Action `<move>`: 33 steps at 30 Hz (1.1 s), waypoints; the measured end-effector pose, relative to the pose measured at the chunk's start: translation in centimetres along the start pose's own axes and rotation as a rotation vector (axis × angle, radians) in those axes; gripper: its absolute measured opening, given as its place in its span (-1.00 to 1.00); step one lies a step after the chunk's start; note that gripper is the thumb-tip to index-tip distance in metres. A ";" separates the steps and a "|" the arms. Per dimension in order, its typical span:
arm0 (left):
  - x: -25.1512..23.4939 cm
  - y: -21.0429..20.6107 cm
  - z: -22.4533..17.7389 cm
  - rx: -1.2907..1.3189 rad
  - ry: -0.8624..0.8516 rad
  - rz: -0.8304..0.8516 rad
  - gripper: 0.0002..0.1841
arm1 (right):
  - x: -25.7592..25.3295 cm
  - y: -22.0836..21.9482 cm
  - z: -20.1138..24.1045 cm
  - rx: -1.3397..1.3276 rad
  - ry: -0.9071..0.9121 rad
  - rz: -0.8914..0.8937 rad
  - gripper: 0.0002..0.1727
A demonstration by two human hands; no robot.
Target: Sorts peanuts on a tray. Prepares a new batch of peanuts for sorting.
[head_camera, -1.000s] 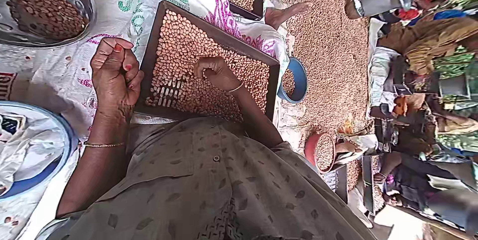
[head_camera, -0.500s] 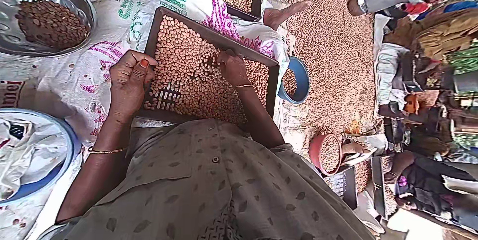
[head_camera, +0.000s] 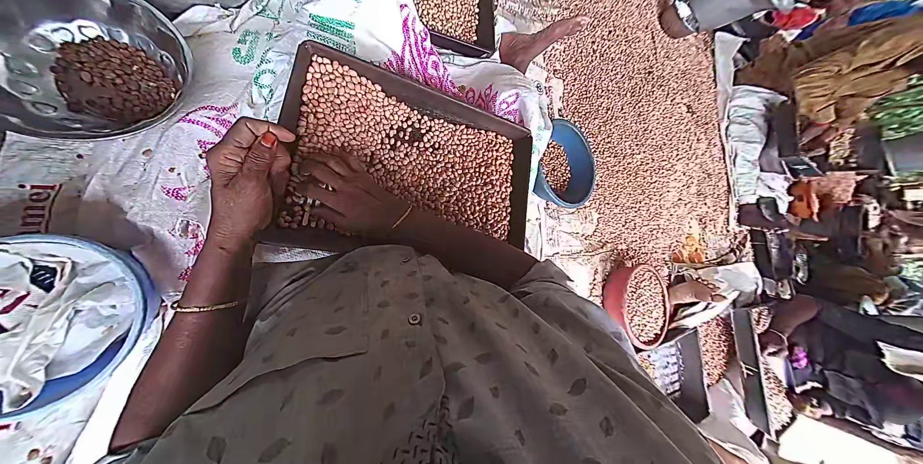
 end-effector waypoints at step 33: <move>-0.7 -0.8 -0.9 0.012 0.018 0.004 -0.73 | -0.1 2.7 -2.3 0.251 -0.349 0.066 -0.78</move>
Point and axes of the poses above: each hand's wrist, its own x-axis away from the middle knuckle, its own y-axis out of the back of the hand, z = x × y, the point moved 2 cm from there along -x, towards the middle knuckle, and after that the axes turned 2 degrees about -z, right-handed, at the moved point
